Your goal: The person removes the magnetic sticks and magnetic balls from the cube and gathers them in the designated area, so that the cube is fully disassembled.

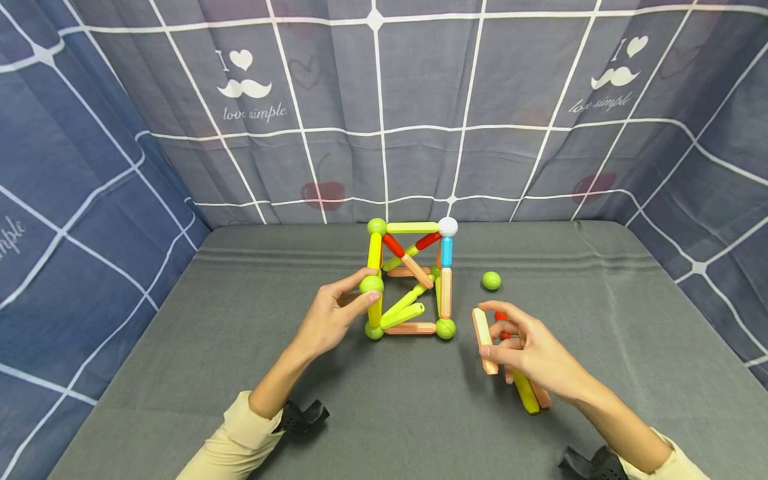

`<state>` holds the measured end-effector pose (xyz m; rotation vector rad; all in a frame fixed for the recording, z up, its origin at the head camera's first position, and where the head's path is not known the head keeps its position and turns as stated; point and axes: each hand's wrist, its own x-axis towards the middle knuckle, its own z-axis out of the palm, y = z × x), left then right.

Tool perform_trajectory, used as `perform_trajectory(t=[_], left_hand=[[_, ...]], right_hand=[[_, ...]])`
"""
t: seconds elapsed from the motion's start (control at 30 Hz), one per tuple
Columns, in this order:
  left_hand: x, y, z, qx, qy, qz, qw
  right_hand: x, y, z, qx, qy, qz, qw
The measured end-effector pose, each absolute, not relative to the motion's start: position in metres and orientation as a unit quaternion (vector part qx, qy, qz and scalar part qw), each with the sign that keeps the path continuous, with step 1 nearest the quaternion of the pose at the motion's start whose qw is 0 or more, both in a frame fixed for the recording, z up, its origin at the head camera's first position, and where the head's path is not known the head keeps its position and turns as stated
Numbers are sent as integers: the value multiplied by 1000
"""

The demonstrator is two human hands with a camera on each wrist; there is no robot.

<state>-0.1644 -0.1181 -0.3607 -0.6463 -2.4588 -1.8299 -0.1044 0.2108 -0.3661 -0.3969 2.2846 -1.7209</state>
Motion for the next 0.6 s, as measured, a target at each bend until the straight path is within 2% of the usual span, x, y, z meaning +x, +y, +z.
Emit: perform_trajectory(t=[0.47, 0.6], left_hand=[[-164, -118, -360, -207, -781, -590, 3], [-165, -118, -361, -211, -778, -592, 2]], right_hand=[[-95, 252, -377, -114, 785, -591, 144], [-91, 263, -382, -112, 804, -571, 126]])
